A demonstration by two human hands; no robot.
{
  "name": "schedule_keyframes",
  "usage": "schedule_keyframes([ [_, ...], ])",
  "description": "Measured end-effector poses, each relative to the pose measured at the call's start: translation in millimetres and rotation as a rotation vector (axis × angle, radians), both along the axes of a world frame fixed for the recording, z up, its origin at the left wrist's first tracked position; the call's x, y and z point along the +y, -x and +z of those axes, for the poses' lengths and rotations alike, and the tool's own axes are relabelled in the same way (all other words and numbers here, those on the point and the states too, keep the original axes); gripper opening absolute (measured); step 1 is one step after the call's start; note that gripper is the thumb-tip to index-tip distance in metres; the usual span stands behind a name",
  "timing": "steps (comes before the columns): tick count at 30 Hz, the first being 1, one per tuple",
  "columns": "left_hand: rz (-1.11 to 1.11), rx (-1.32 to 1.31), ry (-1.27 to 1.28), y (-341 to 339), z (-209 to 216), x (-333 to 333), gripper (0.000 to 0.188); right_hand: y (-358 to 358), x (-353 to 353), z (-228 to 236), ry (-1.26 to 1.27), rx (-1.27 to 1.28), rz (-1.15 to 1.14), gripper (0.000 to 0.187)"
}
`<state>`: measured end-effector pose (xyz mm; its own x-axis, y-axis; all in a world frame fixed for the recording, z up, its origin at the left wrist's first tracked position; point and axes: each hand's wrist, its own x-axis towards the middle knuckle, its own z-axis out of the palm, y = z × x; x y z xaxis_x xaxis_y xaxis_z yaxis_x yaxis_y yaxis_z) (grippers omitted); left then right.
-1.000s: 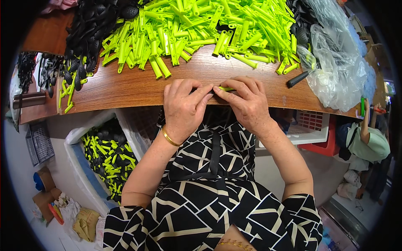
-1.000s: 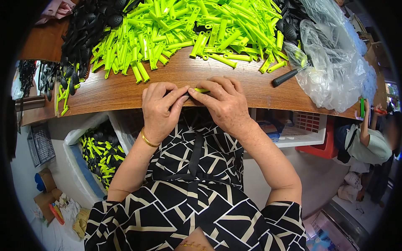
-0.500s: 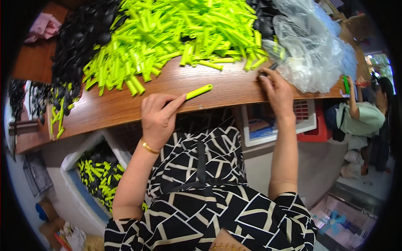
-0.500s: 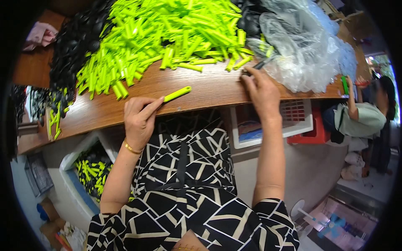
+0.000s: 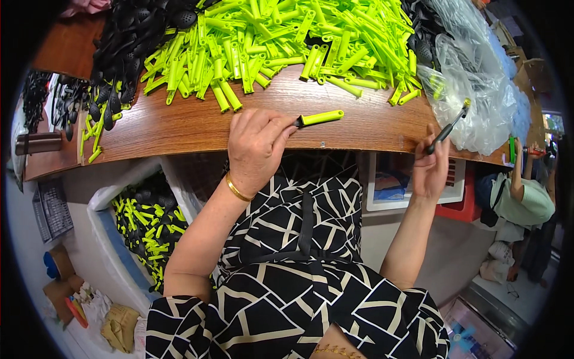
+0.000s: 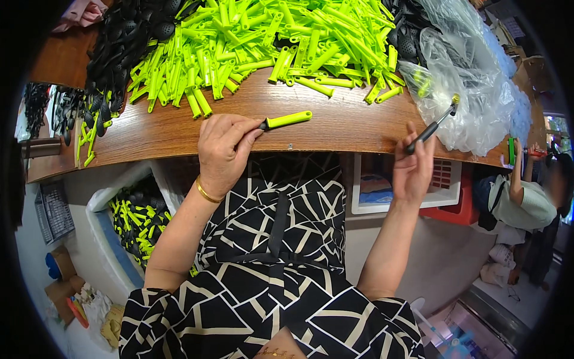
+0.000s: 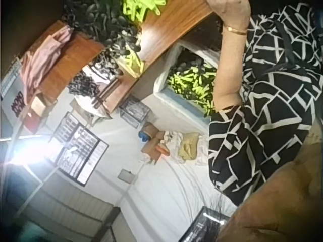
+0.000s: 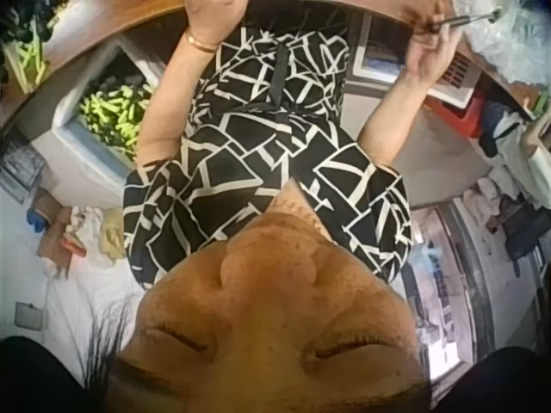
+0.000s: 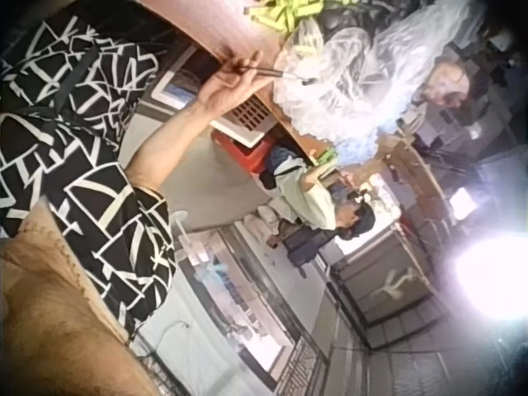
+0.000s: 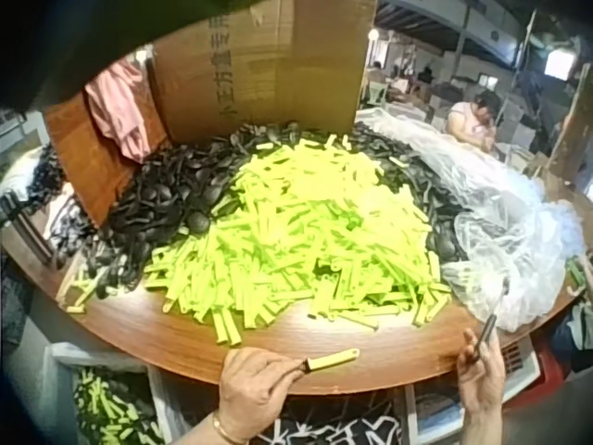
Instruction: The person assembles kitchen utensils by inserting neon green plastic handles into black plastic heads. They use a hammer to tap the handles securely into place and then drop the finished items into a white bin below the table.
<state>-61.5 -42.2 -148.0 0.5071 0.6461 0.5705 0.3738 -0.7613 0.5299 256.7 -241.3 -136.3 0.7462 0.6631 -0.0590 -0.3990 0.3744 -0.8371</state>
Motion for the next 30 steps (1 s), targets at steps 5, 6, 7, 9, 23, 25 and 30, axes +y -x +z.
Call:
schedule_keyframes([
  [5, 0.004, -0.005, 0.016, -3.8, 3.3, 1.4, 0.014, 75.9, -6.6, -5.9, -0.014, 0.035, 0.210, 0.055],
  [6, 0.008, -0.002, 0.020, -3.8, 4.5, 1.3, 0.014, 82.7, -13.0, -10.6, 0.183, -0.082, 0.172, 0.049],
  [7, 0.009, 0.007, 0.023, -3.9, 4.8, 1.0, 0.013, 90.6, -15.2, -14.1, 0.371, -0.220, 0.131, 0.047],
  [9, 0.017, 0.028, 0.029, -2.6, 6.0, 0.1, 0.013, 95.0, -23.4, -13.4, 0.516, -0.619, 0.234, 0.042],
  [23, 0.033, 0.030, 0.056, -2.1, 6.8, 0.7, 0.012, 91.5, 14.9, 30.3, 0.528, -1.212, 0.199, 0.036],
  [25, 0.022, 0.033, 0.058, -2.0, 6.9, 0.5, 0.012, 100.8, 20.6, 36.9, 0.686, -1.332, 0.362, 0.036],
  [30, 0.032, 0.023, 0.033, -2.5, 1.8, 2.4, 0.011, 100.2, 26.4, 36.4, 0.452, -1.197, 0.147, 0.032],
])
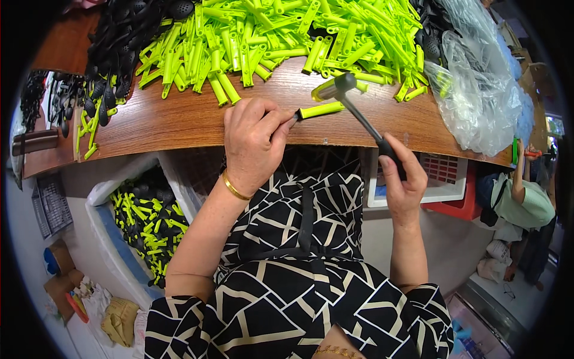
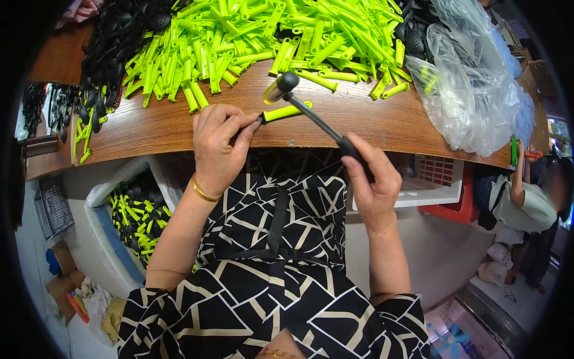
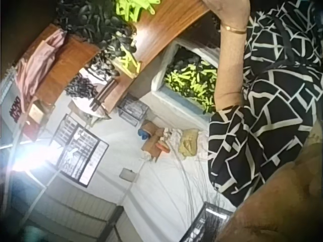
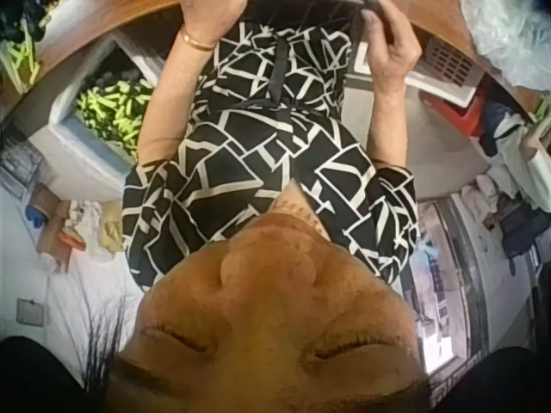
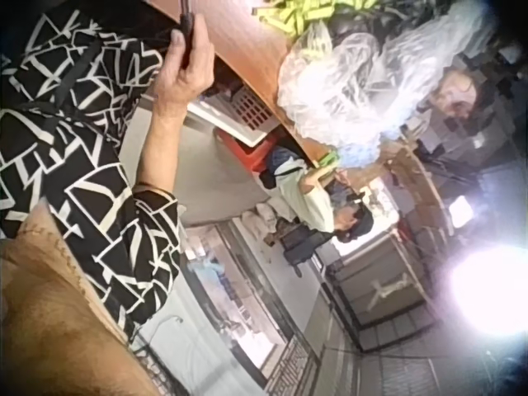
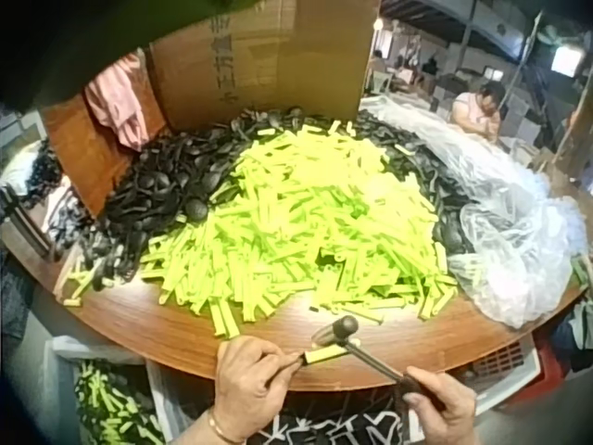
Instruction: The person assembles kitchen utensils by inserting neon green plastic handles into black plastic heads. They use a hammer to tap the handles securely into place and then drop the finished items into a white bin below the table.
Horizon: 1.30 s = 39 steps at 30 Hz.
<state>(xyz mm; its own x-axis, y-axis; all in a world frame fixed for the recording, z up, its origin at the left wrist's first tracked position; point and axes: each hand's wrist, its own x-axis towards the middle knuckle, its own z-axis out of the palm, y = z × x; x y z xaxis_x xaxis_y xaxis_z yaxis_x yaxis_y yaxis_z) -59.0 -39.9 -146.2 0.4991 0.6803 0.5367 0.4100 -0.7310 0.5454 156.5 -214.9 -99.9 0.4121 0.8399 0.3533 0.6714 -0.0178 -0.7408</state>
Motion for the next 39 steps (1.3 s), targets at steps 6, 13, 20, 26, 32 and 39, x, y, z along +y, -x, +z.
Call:
schedule_keyframes([
  [6, -0.027, 0.063, -0.001, 2.2, 4.2, 0.1, 0.018, -9.9, -1.8, -17.9, 0.179, 0.096, -0.005, 0.031],
  [13, -0.157, 0.200, -0.092, 8.2, 9.7, 5.6, 0.037, -54.7, -20.1, -35.3, -0.115, 0.997, -0.315, 0.039],
  [20, 0.054, -0.076, -0.003, 48.1, 14.5, -4.3, 0.035, -111.9, 6.6, -19.2, -0.187, 1.111, -0.328, 0.052],
  [26, 0.700, -0.441, 0.181, 200.1, -39.1, -7.6, 0.031, -86.9, 33.9, -28.4, -0.014, 0.636, -0.111, 0.042],
  [32, 1.610, -0.102, 0.365, 392.8, -166.7, -69.1, 0.053, 11.5, 125.3, -11.6, -0.113, -0.217, 0.429, 0.024],
  [39, 0.825, -0.103, -0.063, 276.7, -27.4, 61.3, 0.032, 75.4, 198.4, -16.1, -0.203, -0.714, 0.668, 0.024],
])
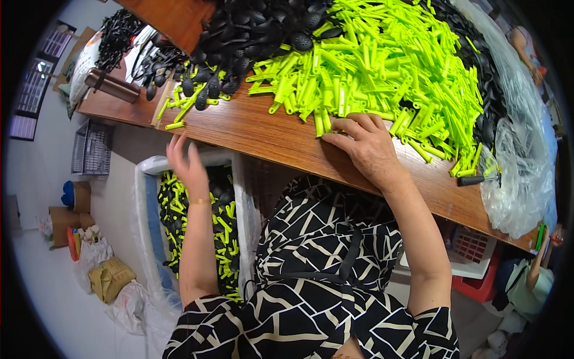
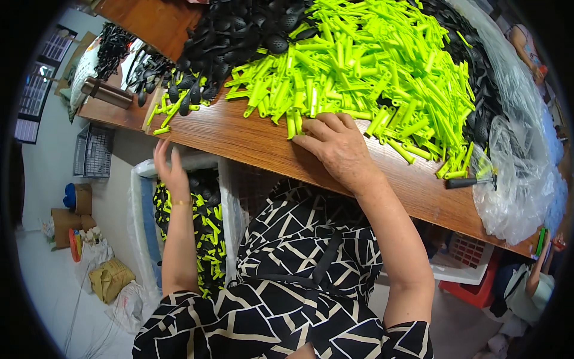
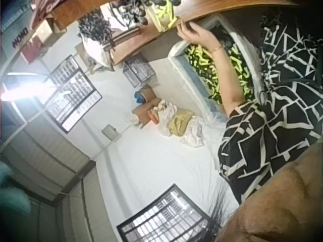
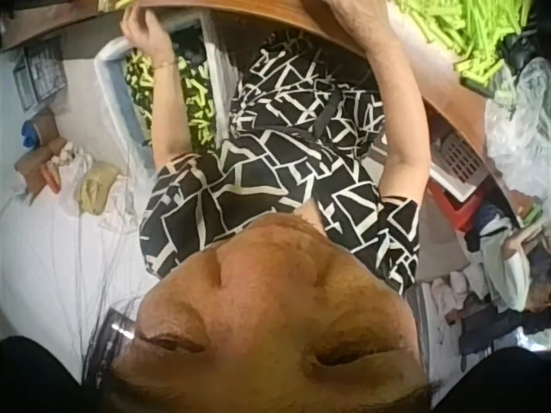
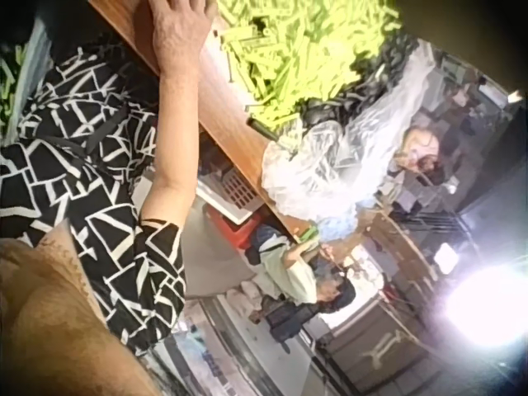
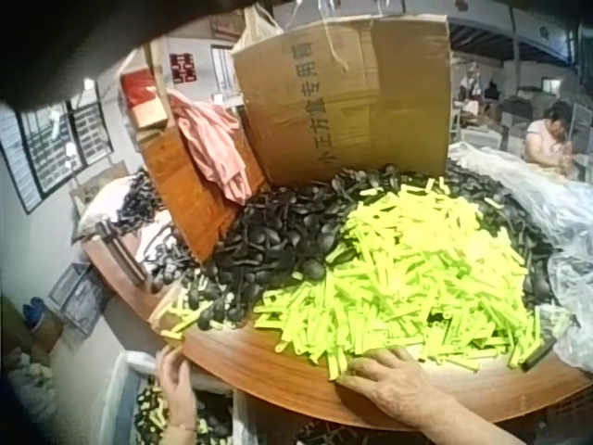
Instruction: The person assembles kitchen utensils by inserting neon green plastic handles into black plastic heads. They use a hammer to tap the handles securely into place and then drop the finished items into a white bin below the table.
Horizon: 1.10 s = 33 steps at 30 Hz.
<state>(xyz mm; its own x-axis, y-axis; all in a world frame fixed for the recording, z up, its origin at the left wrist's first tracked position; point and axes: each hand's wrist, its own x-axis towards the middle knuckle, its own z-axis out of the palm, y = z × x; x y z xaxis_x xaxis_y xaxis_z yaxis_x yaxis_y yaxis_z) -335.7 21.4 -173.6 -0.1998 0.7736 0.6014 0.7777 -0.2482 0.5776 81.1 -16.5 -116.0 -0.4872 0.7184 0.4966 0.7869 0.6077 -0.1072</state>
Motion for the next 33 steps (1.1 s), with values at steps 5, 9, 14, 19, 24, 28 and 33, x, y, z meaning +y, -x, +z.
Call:
schedule_keyframes([
  [5, -0.167, 0.416, -0.135, -54.2, 48.3, 91.3, 0.026, -5.4, -1.6, -7.4, 0.033, 0.045, -0.028, 0.014],
  [9, -0.150, 0.594, 0.017, -96.3, 55.1, 139.7, 0.025, -3.1, -7.0, -5.0, 0.036, 0.090, -0.044, 0.012],
  [14, -0.108, 0.860, 0.145, -119.2, 59.3, 163.9, 0.019, -9.8, -18.4, 2.1, 0.170, 0.505, -0.070, 0.011],
  [19, -0.235, 0.703, -0.092, -108.0, 55.8, 181.6, 0.009, -38.3, -61.3, -5.7, 0.438, 1.255, -0.135, 0.008],
  [24, -0.640, -0.298, 0.263, -163.9, 83.2, 124.0, 0.015, -68.5, -87.3, -2.3, 0.112, 0.647, -0.350, 0.011],
  [28, -1.099, -0.663, 0.694, -233.8, 81.2, 20.5, 0.027, -78.5, -88.4, -1.5, 0.076, 0.282, -0.392, 0.014],
  [33, -1.214, -0.950, 1.101, -279.5, 60.9, -62.6, 0.039, -86.8, -94.6, 2.1, 0.110, 0.509, -0.440, 0.015],
])
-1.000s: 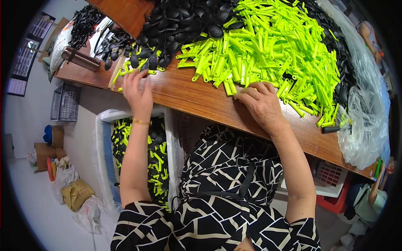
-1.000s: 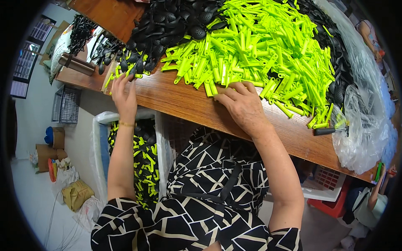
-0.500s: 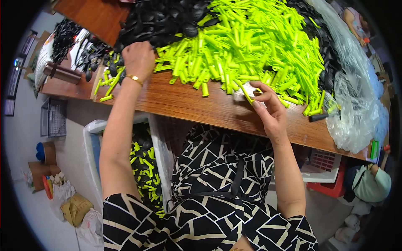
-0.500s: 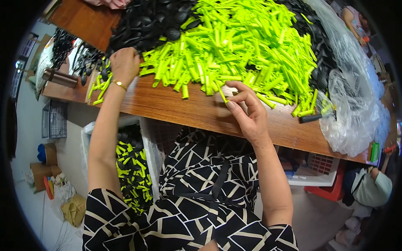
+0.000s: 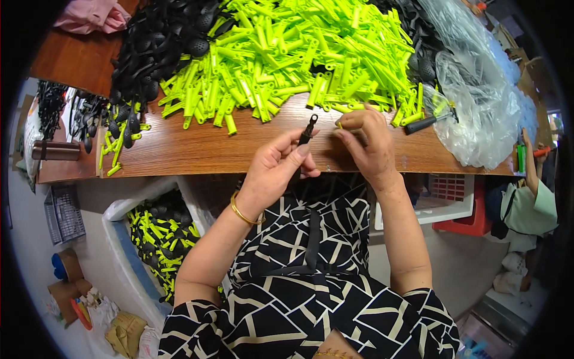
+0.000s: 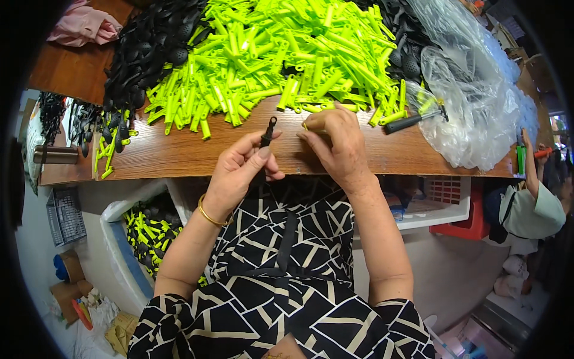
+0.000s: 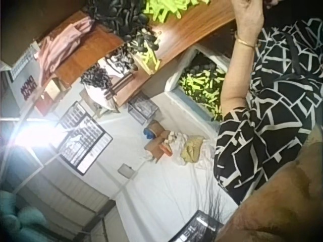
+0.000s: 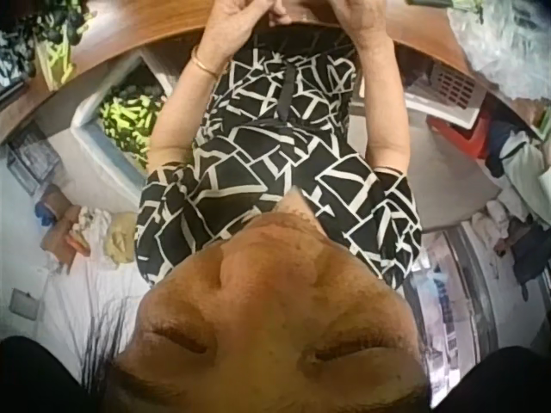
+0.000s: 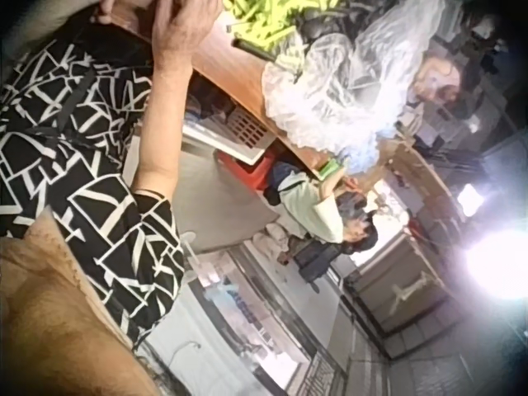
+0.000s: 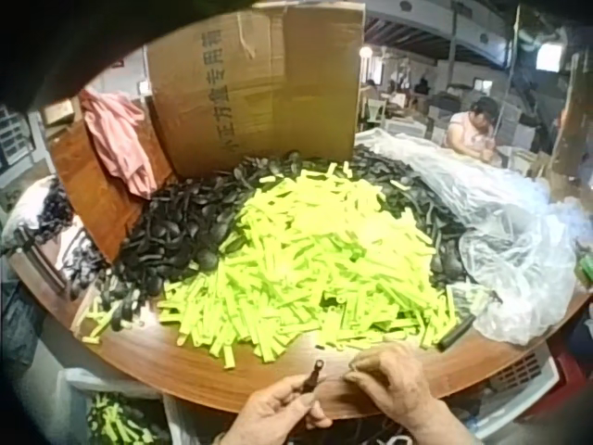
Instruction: The person assembles kitchen utensils by inserting neon green plastic handles into black plastic heads. They use a hammer to tap the handles securely into place and then drop the finished items into a white bin below the table.
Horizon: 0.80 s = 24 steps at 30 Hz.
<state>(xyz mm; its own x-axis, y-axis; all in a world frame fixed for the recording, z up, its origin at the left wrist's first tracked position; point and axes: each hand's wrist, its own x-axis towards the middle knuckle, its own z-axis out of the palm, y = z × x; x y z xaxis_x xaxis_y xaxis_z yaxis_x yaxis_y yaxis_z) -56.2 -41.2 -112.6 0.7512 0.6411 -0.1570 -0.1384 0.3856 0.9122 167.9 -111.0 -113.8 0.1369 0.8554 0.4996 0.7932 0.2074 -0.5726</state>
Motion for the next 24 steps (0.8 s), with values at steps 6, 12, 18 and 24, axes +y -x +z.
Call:
schedule_keyframes([
  [6, 0.026, 0.099, -0.027, -9.4, -9.2, -18.9, 0.037, 1.7, -14.2, 24.7, 0.090, 0.444, 0.189, 0.015],
  [12, 0.046, 0.185, -0.136, -5.4, 1.7, -21.9, 0.036, 1.9, -19.1, 31.7, 0.200, 0.317, 0.282, 0.021],
  [18, 0.015, 0.393, -0.448, -2.4, 12.3, -24.9, 0.030, -2.9, -14.1, 50.1, 0.293, 0.137, 0.341, 0.017],
  [24, 0.045, 0.455, -0.721, 1.6, 12.5, -27.0, 0.027, 1.7, -14.2, 50.4, 0.305, 0.108, 0.385, 0.019],
])
